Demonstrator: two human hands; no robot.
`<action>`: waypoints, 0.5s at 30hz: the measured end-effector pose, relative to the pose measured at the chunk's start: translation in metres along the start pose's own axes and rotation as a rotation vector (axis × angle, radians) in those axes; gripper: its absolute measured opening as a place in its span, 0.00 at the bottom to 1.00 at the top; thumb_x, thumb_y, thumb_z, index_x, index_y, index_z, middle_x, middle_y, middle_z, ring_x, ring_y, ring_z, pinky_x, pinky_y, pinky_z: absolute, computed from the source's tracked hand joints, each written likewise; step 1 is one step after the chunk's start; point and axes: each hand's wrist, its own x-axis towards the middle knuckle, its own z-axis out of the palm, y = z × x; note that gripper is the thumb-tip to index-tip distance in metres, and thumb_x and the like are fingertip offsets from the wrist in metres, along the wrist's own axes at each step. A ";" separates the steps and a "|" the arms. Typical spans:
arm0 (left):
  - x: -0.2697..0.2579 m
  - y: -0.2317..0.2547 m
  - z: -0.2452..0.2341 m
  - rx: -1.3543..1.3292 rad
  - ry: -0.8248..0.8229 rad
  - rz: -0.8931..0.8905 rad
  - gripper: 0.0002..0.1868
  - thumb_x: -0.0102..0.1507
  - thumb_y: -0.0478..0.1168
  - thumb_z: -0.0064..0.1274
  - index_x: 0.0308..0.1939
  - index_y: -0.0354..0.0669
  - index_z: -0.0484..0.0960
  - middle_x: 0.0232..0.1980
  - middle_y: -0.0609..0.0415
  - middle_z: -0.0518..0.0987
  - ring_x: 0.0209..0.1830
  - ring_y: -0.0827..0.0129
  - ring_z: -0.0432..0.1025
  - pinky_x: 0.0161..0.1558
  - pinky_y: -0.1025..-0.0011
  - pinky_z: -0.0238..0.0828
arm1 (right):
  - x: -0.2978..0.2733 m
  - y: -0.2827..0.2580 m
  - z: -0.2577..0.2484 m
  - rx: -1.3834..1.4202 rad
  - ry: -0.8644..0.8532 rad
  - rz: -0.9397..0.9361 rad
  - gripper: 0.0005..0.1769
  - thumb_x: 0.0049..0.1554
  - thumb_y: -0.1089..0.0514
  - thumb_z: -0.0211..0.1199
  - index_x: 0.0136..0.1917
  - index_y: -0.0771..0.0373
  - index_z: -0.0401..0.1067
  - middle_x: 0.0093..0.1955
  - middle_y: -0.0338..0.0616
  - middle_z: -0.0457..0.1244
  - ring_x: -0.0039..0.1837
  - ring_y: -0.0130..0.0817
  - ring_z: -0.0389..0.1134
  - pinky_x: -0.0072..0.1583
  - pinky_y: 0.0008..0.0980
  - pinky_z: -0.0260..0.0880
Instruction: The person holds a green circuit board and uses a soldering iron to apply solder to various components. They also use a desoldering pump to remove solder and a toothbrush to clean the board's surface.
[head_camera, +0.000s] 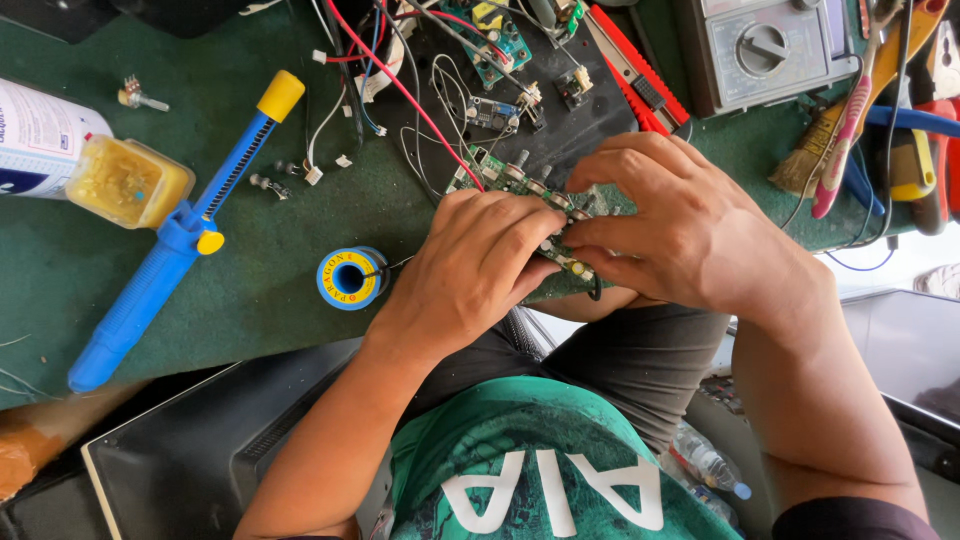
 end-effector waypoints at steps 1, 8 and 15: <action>0.000 0.000 0.000 -0.005 0.000 0.004 0.20 0.73 0.37 0.65 0.63 0.39 0.73 0.61 0.48 0.79 0.60 0.53 0.75 0.63 0.54 0.67 | 0.002 0.000 -0.002 -0.017 -0.011 -0.015 0.14 0.70 0.53 0.57 0.47 0.58 0.79 0.63 0.55 0.62 0.64 0.61 0.66 0.64 0.55 0.70; 0.001 0.000 0.000 -0.004 0.005 -0.005 0.19 0.71 0.36 0.66 0.61 0.40 0.74 0.59 0.49 0.79 0.57 0.55 0.76 0.61 0.55 0.66 | 0.014 0.000 -0.009 -0.113 -0.065 -0.077 0.19 0.73 0.50 0.54 0.45 0.61 0.74 0.61 0.53 0.64 0.63 0.55 0.67 0.57 0.50 0.70; 0.000 0.000 0.001 -0.008 0.009 -0.017 0.22 0.69 0.34 0.69 0.61 0.41 0.74 0.59 0.50 0.80 0.58 0.55 0.76 0.61 0.56 0.66 | 0.021 0.003 -0.011 -0.166 -0.062 -0.182 0.11 0.72 0.57 0.58 0.47 0.60 0.74 0.60 0.52 0.65 0.61 0.52 0.68 0.55 0.47 0.70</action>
